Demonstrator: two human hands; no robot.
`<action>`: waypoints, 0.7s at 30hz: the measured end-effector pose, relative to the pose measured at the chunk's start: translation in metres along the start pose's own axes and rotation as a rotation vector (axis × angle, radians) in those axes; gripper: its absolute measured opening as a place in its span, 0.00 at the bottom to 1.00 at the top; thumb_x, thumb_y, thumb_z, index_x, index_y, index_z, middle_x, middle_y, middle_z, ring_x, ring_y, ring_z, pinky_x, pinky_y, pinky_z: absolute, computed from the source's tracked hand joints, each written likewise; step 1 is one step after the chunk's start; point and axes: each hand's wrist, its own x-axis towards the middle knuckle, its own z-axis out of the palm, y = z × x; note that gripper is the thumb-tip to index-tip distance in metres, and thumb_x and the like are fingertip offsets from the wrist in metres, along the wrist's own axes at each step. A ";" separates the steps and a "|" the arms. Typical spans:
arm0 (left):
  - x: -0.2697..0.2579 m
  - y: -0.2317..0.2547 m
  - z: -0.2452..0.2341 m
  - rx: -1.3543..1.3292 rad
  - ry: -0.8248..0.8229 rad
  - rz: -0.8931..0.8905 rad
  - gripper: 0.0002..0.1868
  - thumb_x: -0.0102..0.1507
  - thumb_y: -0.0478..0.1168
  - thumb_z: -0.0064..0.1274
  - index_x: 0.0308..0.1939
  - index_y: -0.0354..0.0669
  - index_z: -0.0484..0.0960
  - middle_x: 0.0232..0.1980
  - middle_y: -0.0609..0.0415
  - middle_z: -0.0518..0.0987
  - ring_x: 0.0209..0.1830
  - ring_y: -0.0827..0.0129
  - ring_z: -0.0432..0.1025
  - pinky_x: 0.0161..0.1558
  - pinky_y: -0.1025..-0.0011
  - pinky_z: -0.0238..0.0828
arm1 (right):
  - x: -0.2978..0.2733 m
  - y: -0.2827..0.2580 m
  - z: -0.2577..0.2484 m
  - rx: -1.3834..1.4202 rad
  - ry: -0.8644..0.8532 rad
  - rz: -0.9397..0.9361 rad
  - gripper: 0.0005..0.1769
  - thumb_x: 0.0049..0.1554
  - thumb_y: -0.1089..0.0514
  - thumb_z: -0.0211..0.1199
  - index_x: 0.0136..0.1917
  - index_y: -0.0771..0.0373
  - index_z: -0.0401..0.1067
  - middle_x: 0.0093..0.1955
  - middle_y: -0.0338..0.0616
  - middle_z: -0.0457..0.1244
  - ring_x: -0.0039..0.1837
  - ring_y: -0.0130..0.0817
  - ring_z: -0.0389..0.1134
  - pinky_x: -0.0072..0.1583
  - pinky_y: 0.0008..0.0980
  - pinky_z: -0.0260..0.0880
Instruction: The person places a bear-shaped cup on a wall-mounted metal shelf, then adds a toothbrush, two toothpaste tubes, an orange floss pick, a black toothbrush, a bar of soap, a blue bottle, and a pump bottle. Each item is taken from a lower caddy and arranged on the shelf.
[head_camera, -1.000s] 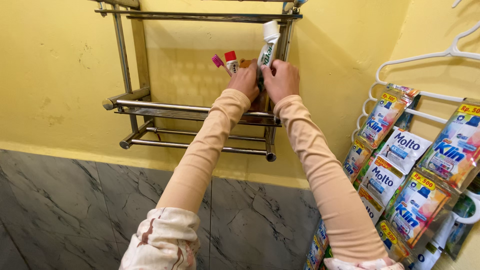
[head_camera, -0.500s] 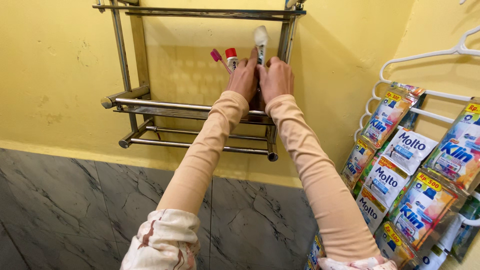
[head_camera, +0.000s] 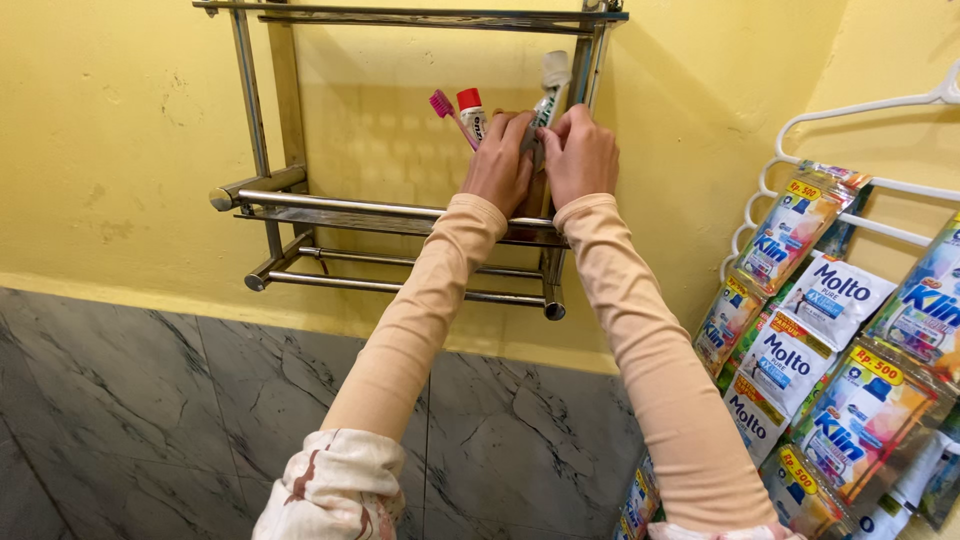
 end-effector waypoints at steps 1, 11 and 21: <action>0.000 0.002 -0.001 -0.010 -0.002 0.010 0.20 0.57 0.29 0.47 0.53 0.38 0.67 0.50 0.42 0.69 0.49 0.47 0.67 0.48 0.62 0.66 | -0.001 0.000 -0.001 0.014 0.000 0.001 0.13 0.48 0.58 0.67 0.33 0.66 0.65 0.32 0.50 0.64 0.35 0.48 0.65 0.38 0.42 0.63; -0.002 0.007 -0.009 -0.044 -0.020 0.059 0.21 0.56 0.27 0.47 0.53 0.38 0.67 0.52 0.43 0.68 0.51 0.47 0.66 0.50 0.62 0.65 | -0.005 0.003 -0.007 0.063 -0.015 0.028 0.14 0.48 0.57 0.68 0.33 0.66 0.65 0.29 0.48 0.64 0.33 0.45 0.66 0.38 0.39 0.64; -0.005 0.021 -0.023 -0.103 -0.022 0.023 0.20 0.57 0.27 0.48 0.52 0.40 0.69 0.51 0.44 0.70 0.51 0.49 0.67 0.50 0.63 0.66 | -0.012 -0.002 -0.019 0.145 -0.013 0.104 0.13 0.49 0.56 0.68 0.35 0.65 0.67 0.30 0.46 0.65 0.33 0.37 0.67 0.38 0.34 0.65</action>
